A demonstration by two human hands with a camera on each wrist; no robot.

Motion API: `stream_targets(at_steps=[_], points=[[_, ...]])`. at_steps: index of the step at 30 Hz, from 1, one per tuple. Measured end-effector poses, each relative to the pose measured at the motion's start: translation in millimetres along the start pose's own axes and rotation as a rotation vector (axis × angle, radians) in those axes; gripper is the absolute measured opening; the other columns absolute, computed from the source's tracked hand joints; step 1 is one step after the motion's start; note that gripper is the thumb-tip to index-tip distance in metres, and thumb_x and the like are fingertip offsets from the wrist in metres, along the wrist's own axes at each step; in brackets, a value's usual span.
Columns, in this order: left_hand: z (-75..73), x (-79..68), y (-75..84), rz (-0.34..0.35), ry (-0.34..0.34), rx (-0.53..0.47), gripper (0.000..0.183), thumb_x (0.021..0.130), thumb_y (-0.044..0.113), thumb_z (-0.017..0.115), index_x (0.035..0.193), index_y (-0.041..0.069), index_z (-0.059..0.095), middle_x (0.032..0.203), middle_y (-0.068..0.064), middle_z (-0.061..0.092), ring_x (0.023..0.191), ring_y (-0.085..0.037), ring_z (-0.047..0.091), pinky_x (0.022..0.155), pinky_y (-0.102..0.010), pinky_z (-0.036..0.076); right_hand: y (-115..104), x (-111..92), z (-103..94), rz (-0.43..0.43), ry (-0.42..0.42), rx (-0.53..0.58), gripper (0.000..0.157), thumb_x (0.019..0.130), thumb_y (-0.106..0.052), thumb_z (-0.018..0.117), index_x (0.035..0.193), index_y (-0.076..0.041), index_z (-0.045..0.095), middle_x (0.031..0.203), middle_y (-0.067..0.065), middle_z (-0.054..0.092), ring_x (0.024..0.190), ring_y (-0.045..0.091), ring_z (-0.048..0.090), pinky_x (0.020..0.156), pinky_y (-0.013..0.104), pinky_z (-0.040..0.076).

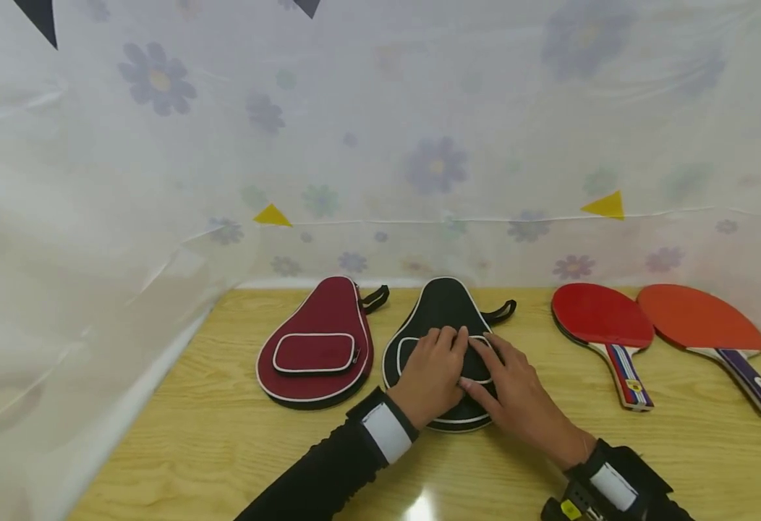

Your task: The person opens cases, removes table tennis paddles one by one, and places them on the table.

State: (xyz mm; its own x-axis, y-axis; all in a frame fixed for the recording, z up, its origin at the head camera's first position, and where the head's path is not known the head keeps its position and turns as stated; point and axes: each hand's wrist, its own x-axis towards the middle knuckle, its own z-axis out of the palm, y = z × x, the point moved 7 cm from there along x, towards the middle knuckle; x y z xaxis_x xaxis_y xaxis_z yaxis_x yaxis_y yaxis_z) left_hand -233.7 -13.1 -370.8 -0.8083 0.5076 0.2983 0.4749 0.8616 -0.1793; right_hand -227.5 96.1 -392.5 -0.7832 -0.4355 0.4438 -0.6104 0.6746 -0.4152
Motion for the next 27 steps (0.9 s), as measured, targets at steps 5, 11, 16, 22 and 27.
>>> stream_targets(at_steps=[5,11,16,22,27], points=[[-7.8,-15.4,-30.5,-0.075,-0.16,-0.416,0.075,0.093,0.032,0.071,0.153,0.001,0.04,0.152,-0.016,0.044,0.142,-0.03,0.041,0.114,-0.041,0.037,0.4,0.2,5.4,0.032,-0.04,-0.057,0.062,0.094,-0.027,0.073,0.147,-0.005,0.048,0.151,0.029,0.037,0.13,0.053,0.045,0.094,0.072,0.039],[-16.7,-42.4,-98.4,-0.293,-0.016,-0.534,0.049,0.099,0.015,0.062,0.142,-0.006,0.052,0.143,-0.026,0.051,0.136,-0.04,0.045,0.111,-0.052,0.037,0.3,4.0,9.7,0.026,-0.001,-0.136,0.068,0.089,-0.019,0.078,0.147,-0.007,0.044,0.148,0.032,0.039,0.122,0.051,0.053,0.088,0.068,0.043],[7.9,-72.5,-129.5,-0.486,-0.139,-0.418,0.054,0.097,0.02,0.066,0.142,-0.005,0.052,0.145,-0.03,0.046,0.139,-0.049,0.038,0.111,-0.063,0.032,2.8,5.7,13.8,0.056,-0.01,-0.171,0.07,0.09,-0.02,0.078,0.147,-0.008,0.04,0.143,0.034,0.042,0.119,0.051,0.054,0.083,0.066,0.047],[26.4,-89.1,-131.1,-0.556,-0.314,-0.44,0.078,0.088,0.033,0.079,0.15,0.003,0.044,0.153,-0.031,0.035,0.14,-0.053,0.032,0.107,-0.075,0.025,2.0,11.8,11.8,0.061,0.007,-0.191,0.068,0.09,-0.017,0.077,0.146,-0.004,0.04,0.137,0.035,0.044,0.112,0.051,0.057,0.076,0.065,0.05],[27.9,-87.9,-132.5,-0.553,-0.321,-0.425,0.078,0.086,0.034,0.079,0.15,0.005,0.046,0.152,-0.031,0.039,0.138,-0.054,0.036,0.103,-0.078,0.026,3.7,13.9,13.3,0.067,0.008,-0.202,0.068,0.091,-0.017,0.077,0.146,-0.004,0.039,0.133,0.035,0.046,0.109,0.051,0.058,0.074,0.064,0.05]])
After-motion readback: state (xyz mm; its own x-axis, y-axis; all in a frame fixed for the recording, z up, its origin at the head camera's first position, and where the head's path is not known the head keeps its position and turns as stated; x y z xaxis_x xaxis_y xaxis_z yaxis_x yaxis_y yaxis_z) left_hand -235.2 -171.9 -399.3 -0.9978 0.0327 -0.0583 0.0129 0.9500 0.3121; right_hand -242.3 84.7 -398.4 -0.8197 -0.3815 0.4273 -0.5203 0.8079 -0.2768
